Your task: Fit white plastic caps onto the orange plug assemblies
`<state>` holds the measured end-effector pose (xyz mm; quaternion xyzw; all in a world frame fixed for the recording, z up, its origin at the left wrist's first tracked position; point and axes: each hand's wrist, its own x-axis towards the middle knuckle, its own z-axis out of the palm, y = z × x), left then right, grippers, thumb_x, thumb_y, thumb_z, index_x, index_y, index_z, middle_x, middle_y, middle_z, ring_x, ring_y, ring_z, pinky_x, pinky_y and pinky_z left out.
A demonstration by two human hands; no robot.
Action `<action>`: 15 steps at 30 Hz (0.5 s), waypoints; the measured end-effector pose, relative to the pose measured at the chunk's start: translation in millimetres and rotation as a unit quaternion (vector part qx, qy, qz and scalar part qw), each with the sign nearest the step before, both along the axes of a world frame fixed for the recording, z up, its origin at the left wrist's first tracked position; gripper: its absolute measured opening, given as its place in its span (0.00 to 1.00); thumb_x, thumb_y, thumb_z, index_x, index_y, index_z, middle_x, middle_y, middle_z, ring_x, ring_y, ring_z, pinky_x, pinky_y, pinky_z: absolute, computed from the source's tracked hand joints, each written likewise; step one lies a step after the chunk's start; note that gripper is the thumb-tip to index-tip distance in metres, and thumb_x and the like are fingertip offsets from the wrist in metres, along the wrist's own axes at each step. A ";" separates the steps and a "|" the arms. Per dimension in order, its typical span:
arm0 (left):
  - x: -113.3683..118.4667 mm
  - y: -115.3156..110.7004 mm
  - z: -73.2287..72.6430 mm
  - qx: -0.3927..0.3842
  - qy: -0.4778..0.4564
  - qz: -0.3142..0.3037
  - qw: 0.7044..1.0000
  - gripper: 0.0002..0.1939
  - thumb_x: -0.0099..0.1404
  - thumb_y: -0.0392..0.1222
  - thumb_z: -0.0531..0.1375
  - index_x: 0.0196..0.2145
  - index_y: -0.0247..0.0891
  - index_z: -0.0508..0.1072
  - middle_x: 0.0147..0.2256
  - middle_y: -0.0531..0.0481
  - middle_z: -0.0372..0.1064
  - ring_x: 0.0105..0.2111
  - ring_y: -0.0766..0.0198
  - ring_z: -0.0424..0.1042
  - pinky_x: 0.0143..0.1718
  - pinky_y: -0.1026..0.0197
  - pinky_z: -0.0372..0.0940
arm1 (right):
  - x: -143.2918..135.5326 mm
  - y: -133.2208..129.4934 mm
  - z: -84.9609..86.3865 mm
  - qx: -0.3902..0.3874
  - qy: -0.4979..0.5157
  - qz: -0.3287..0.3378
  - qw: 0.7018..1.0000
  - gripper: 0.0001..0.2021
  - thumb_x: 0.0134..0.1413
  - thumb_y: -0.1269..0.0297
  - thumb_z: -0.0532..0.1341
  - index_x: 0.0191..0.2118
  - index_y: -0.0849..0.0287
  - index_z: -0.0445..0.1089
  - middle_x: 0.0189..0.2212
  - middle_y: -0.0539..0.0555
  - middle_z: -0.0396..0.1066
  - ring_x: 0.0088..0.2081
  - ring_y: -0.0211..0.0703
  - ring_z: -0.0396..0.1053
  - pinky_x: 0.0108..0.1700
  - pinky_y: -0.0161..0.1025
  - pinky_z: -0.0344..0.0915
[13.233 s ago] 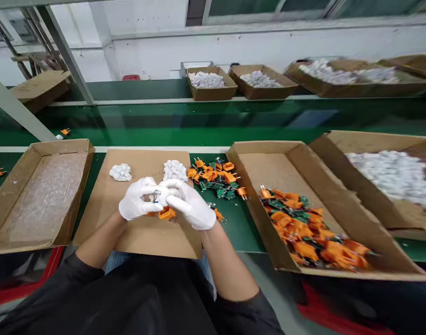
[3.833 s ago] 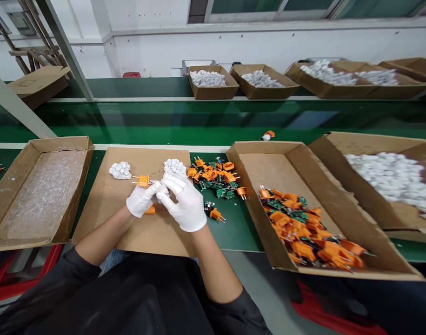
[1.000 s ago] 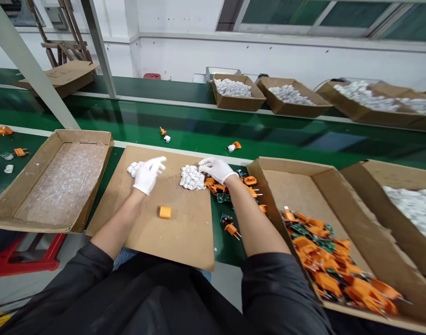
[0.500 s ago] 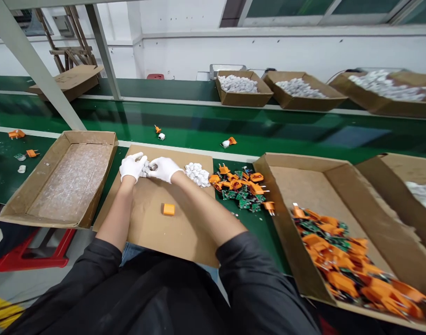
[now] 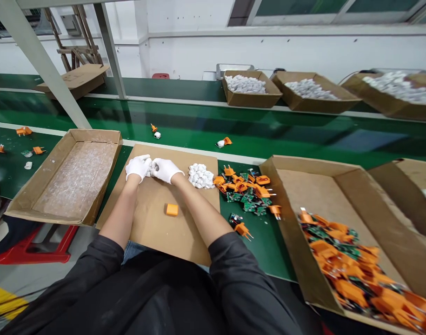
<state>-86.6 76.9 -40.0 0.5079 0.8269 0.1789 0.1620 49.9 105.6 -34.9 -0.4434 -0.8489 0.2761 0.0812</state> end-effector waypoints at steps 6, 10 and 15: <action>-0.9 3.6 -8.4 0.015 0.023 -0.012 1.000 0.20 0.66 0.51 0.51 0.51 0.52 0.74 0.52 0.52 0.74 0.53 0.55 0.67 0.51 0.55 0.60 | -3.3 -5.1 -5.7 0.006 0.020 -0.025 0.999 0.17 0.62 0.58 0.60 0.52 0.60 0.67 0.50 0.57 0.69 0.47 0.46 0.71 0.47 0.49 0.71; 0.2 6.0 -12.5 0.000 0.042 -0.007 0.999 0.19 0.68 0.54 0.49 0.45 0.51 0.77 0.47 0.50 0.76 0.50 0.55 0.68 0.48 0.54 0.60 | 6.3 -7.9 -8.5 0.017 0.043 -0.052 0.998 0.12 0.55 0.59 0.62 0.43 0.60 0.72 0.40 0.55 0.75 0.37 0.43 0.71 0.40 0.40 0.68; 4.0 4.2 -5.8 0.014 0.043 -0.017 0.999 0.20 0.69 0.52 0.47 0.42 0.47 0.78 0.44 0.45 0.76 0.47 0.51 0.70 0.45 0.52 0.61 | 30.4 -12.1 -12.9 0.016 0.125 -0.089 0.988 0.13 0.51 0.58 0.63 0.41 0.58 0.72 0.33 0.53 0.77 0.34 0.44 0.72 0.38 0.41 0.68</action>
